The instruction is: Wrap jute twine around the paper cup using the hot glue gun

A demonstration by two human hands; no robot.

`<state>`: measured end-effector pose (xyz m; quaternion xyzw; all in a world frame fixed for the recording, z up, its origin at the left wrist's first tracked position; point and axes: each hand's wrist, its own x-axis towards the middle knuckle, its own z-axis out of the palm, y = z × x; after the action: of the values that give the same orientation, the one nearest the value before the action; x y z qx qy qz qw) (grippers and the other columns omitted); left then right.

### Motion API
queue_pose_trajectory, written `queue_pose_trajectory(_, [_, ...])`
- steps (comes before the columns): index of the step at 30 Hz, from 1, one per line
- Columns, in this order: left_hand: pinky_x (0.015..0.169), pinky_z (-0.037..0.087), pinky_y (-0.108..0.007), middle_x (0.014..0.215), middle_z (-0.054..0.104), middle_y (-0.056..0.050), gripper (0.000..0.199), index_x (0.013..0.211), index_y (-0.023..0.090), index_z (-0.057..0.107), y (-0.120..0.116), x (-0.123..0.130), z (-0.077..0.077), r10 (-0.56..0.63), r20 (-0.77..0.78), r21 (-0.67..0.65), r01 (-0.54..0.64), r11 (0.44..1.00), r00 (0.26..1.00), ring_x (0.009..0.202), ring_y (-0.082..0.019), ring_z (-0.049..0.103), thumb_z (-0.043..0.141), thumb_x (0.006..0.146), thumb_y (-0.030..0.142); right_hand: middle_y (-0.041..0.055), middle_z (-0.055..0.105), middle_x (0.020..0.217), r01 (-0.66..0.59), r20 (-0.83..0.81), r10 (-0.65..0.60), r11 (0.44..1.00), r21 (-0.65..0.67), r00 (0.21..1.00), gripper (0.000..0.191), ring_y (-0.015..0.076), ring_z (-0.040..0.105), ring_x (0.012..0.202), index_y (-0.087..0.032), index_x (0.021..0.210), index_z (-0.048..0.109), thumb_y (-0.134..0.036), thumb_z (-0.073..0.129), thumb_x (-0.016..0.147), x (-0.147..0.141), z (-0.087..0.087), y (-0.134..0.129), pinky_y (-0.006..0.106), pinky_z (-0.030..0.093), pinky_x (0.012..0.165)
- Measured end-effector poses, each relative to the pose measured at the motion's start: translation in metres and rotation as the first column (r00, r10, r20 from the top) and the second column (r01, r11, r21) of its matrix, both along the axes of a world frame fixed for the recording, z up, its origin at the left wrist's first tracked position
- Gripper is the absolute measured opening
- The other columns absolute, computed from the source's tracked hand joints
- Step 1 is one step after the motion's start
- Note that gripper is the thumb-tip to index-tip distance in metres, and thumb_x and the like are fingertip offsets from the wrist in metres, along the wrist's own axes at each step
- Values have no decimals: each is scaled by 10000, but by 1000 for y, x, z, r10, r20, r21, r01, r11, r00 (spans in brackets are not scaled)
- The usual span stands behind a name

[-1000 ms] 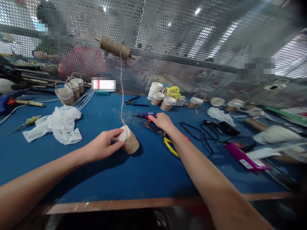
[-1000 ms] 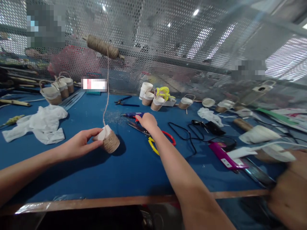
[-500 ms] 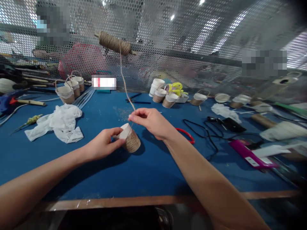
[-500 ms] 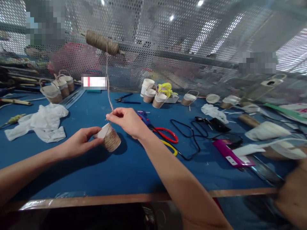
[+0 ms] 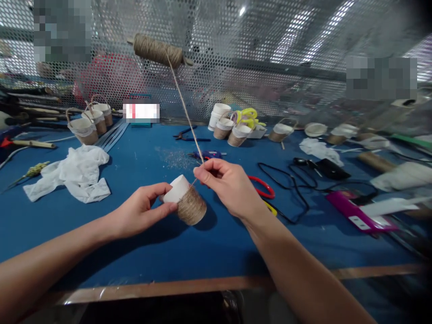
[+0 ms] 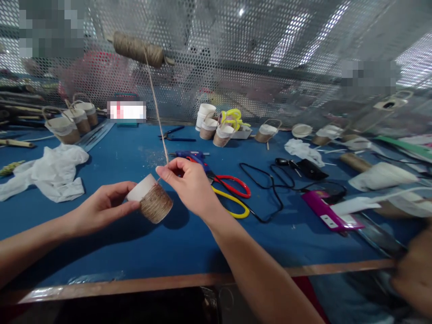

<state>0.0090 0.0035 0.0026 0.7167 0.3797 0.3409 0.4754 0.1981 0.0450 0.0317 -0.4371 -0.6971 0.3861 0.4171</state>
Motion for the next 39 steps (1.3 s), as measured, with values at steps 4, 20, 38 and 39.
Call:
queue_pose_trajectory(4, [704,404,-277,824,572,-49,198,900,115,559,-1,0,-3,29,-21,21,-29,999,999,754,-156,497,486,832,286,-39,490,594,-1,-3,1,1000,-16,1000,242,84,405,532,-167,662,546,-385,606,747,1,-3,-1,247,347,515])
queue_pose_trajectory(20, [740,409,-296,877,566,-66,161,874,122,561,-1,-1,-4,-5,-32,92,8,996,999,797,-164,499,477,837,255,-44,481,592,-17,3,17,999,-40,1000,220,81,405,533,-166,650,534,-347,595,760,-1,-6,-2,240,348,513])
queue_pose_trajectory(38, [783,406,-311,903,547,-77,99,862,129,545,0,-1,-5,-30,37,173,23,985,999,854,-174,503,486,832,203,0,528,713,-40,161,38,999,10,986,195,122,483,655,-189,753,456,-322,403,886,-10,-14,-8,263,382,606])
queue_pose_trajectory(39, [793,405,-315,899,549,-77,104,856,127,545,0,-1,-4,-30,28,173,25,985,999,853,-176,505,486,831,209,-3,524,704,-32,171,28,999,21,985,195,122,479,647,-193,746,445,-319,400,887,-10,-15,-8,264,379,603])
